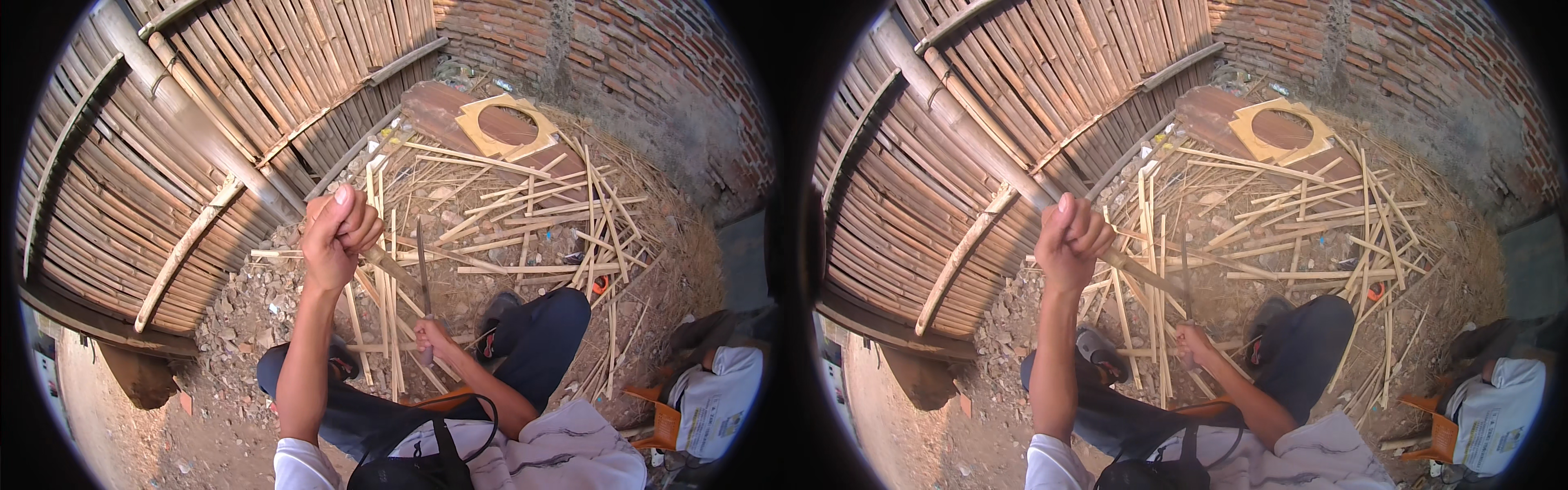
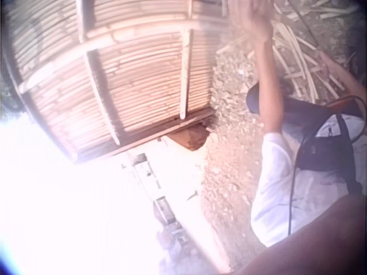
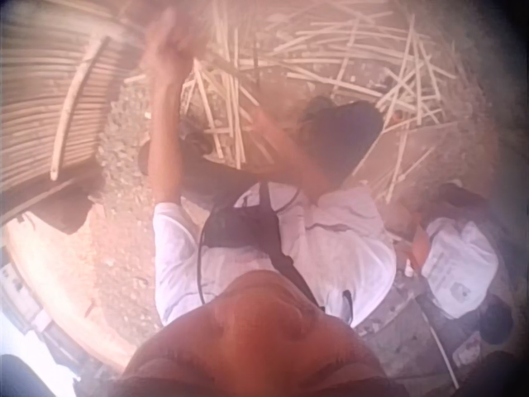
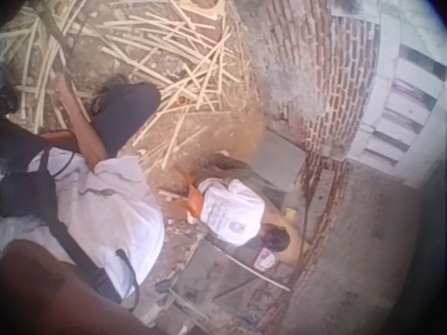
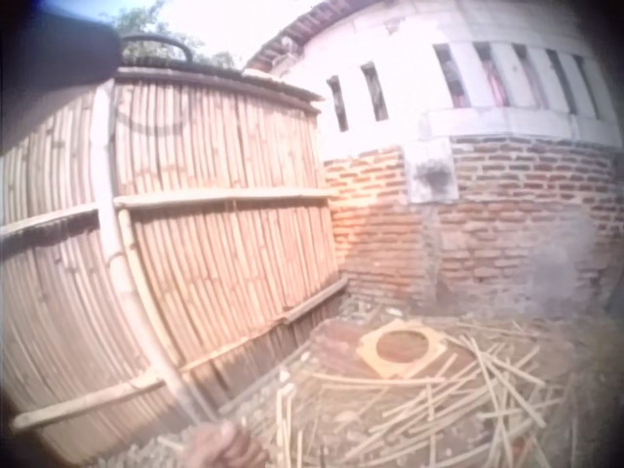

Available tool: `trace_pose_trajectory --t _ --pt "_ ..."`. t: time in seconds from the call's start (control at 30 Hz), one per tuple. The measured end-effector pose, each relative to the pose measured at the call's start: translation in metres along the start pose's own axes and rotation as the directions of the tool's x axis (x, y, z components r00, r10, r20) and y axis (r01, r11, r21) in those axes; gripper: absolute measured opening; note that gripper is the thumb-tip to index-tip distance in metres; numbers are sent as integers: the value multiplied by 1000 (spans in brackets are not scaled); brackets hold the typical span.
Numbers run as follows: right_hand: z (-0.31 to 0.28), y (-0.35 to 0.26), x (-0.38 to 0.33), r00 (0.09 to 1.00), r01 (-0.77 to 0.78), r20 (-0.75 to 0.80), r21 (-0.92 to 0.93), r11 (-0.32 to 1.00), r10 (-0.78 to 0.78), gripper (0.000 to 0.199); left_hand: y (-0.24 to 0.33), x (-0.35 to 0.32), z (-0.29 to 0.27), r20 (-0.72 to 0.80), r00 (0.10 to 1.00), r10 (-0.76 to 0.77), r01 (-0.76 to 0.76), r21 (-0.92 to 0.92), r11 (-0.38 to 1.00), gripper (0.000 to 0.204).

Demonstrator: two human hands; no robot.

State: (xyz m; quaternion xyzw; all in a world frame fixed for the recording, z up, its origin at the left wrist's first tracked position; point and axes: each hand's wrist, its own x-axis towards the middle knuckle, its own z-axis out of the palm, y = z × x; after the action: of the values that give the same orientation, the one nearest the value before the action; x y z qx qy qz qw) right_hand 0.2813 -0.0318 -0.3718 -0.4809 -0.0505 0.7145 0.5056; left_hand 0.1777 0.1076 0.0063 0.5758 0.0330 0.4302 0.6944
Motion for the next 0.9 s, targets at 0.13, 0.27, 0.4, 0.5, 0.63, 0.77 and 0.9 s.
trace_pose_trajectory --t 0.13,0.27,0.4,0.5,0.63,0.77,0.9 --pt "50 -50 -50 971 179 179 -111 977 -158 23 -1 -4 -4 -1 1000 -4 4 -6 1000 54" --pt "47 -46 -39 952 267 206 -191 945 -227 24 -1 -7 -5 6 1000 -23 23 -27 999 54" --pt "-62 28 33 987 -149 -81 -183 972 136 24 7 -6 -10 140 989 -48 60 -87 994 54" --pt "-80 36 44 975 -206 -121 -189 960 185 24 0 -13 0 228 973 -34 56 -89 994 54" --pt "-50 32 29 993 -110 -56 -53 993 107 23 0 -13 2 133 990 -53 64 -79 995 54" --pt "-14 15 2 994 104 -7 -180 978 -107 21 4 -16 -11 125 991 -55 65 -79 995 55" --pt "-35 31 18 994 88 -46 -259 962 -103 19 3 -12 -12 120 991 -56 66 -82 994 56"
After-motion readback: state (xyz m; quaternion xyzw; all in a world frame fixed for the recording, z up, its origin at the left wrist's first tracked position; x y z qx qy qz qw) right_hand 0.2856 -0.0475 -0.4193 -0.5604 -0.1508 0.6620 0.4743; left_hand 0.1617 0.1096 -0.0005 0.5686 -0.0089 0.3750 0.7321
